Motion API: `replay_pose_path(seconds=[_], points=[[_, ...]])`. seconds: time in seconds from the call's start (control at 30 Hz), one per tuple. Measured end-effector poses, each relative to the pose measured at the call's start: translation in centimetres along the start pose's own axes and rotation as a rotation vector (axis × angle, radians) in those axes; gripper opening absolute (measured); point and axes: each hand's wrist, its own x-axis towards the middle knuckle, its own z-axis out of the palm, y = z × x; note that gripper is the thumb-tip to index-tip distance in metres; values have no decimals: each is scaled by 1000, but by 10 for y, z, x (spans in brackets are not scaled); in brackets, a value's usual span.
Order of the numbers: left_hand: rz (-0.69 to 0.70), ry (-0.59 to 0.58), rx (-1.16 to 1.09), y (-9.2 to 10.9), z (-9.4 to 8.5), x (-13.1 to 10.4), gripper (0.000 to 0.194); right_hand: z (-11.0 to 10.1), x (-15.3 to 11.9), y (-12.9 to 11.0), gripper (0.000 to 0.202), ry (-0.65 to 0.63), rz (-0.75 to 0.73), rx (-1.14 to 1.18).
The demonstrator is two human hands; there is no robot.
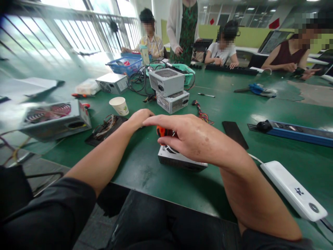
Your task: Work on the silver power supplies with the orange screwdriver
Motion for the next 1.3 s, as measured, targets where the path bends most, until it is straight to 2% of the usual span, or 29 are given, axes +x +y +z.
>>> replay_pose_path(seconds=[0.13, 0.3, 0.47, 0.53, 0.6, 0.7, 0.77, 0.97, 1.3], points=[[2, 18, 7, -1, 2, 2, 29, 9, 2, 1, 56, 11, 55, -58], [47, 22, 5, 0, 2, 1, 30, 16, 5, 2, 46, -10, 91, -70], [68, 26, 10, -1, 7, 3, 30, 11, 4, 1, 48, -43, 89, -25], [74, 30, 11, -3, 9, 5, 29, 8, 3, 3, 49, 17, 101, -11], [78, 29, 13, -5, 12, 8, 28, 5, 2, 9, 51, 159, 137, 9], [83, 29, 16, -5, 15, 12, 26, 4, 2, 26, 56, 393, 209, 36], [81, 39, 14, -3, 15, 12, 26, 6, 3, 41, 58, 467, 239, 31], [99, 105, -18, 7, 10, 8, 31, 17, 9, 75, 41, 512, 265, -8], [251, 112, -55, 19, 10, 6, 35, 23, 11, 81, 42, 485, 264, -8]])
